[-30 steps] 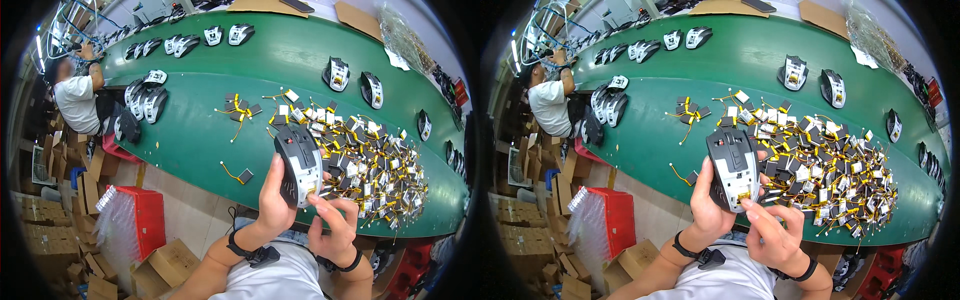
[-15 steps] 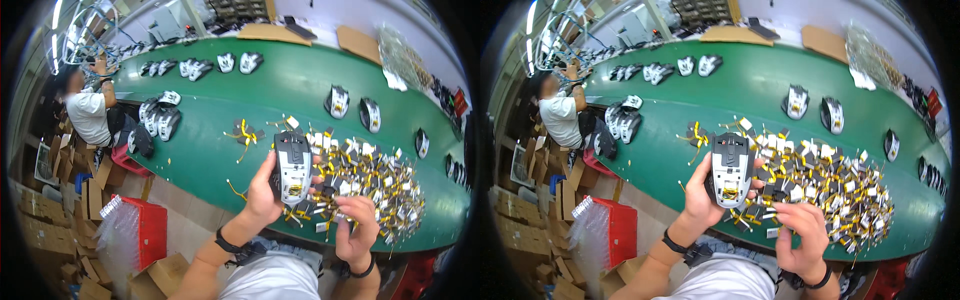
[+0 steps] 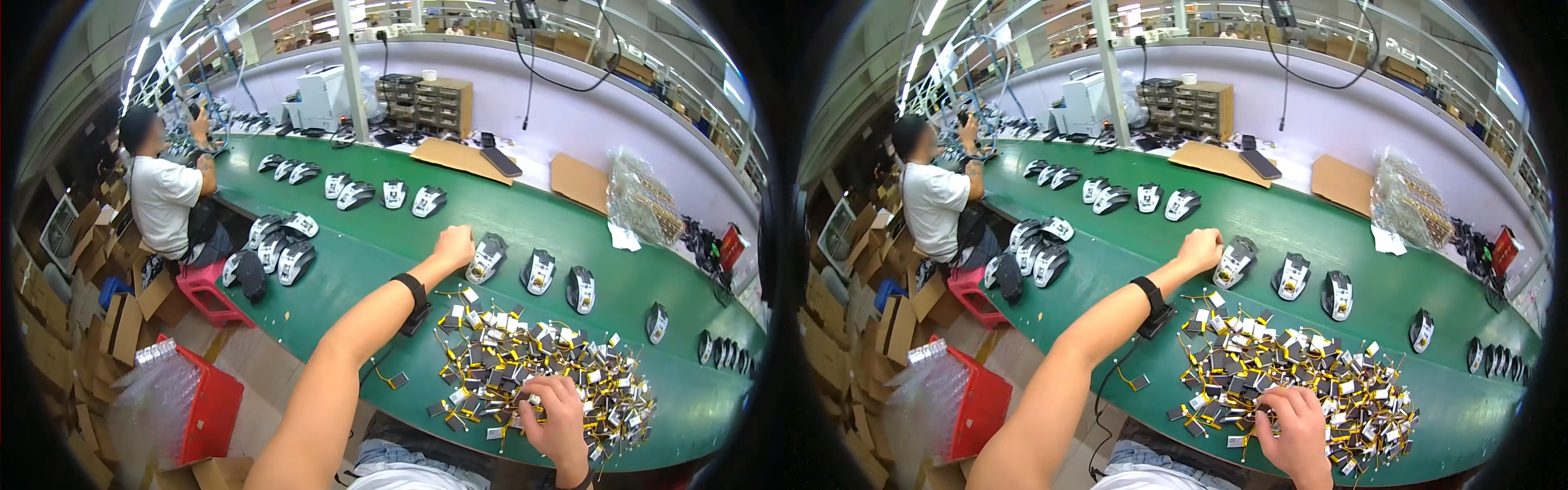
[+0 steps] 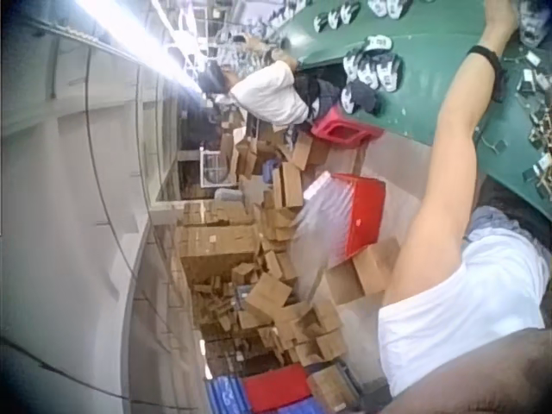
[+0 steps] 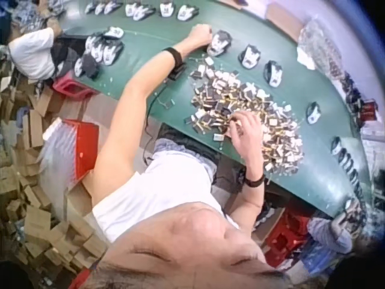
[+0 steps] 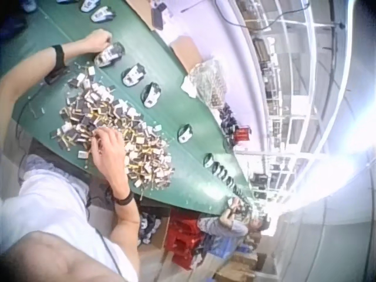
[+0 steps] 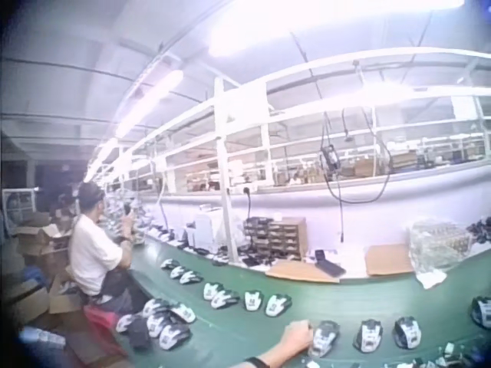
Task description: The person assembles small electronic devices by inserting batteries and connecting yellow ribbon cables into the internal compartments. They handle each unit one at a time, placing completed units on the green table and picking up new ones from a pile of components.
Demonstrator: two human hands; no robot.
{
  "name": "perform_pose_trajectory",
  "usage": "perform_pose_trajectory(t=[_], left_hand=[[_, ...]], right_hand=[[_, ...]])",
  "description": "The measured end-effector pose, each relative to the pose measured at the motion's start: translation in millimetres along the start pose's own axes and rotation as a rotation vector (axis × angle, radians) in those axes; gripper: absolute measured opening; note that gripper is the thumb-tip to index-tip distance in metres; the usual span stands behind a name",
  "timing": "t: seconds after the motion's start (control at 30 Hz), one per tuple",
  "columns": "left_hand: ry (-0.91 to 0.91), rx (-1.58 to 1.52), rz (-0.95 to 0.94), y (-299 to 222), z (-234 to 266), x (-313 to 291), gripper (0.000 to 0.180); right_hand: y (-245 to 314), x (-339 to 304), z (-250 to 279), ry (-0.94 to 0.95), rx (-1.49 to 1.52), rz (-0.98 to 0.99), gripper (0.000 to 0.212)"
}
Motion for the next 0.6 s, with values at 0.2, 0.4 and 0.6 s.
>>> perform_pose_trajectory(t=[0.2, 0.4, 0.6], left_hand=[[-0.179, 0.474, 0.002, 17.6, 31.4, 21.2, 0.041], [-0.276, 0.504, 0.296, 62.4, 50.9, 56.9, 0.086], [-0.147, 0.326, 0.373, 75.9, 44.9, 68.9, 0.108]], right_hand=[[0.4, 23.3, -7.3, 0.12, -0.001, 0.03, 0.016], [-31.8, 135.0, -54.0, 0.243, 0.289, -0.032, 0.012], [-65.8, 190.4, -138.7, 0.266, 0.0, -0.192, 0.027]])
Point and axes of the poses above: each hand's wrist, its own x-axis towards the middle knuckle, its own z-axis out of the back of the hand, y = z × x, the point moved 2 cm from there along x, towards the middle knuckle, and after that the axes turned 1 degree about x, right-handed, at the moved point
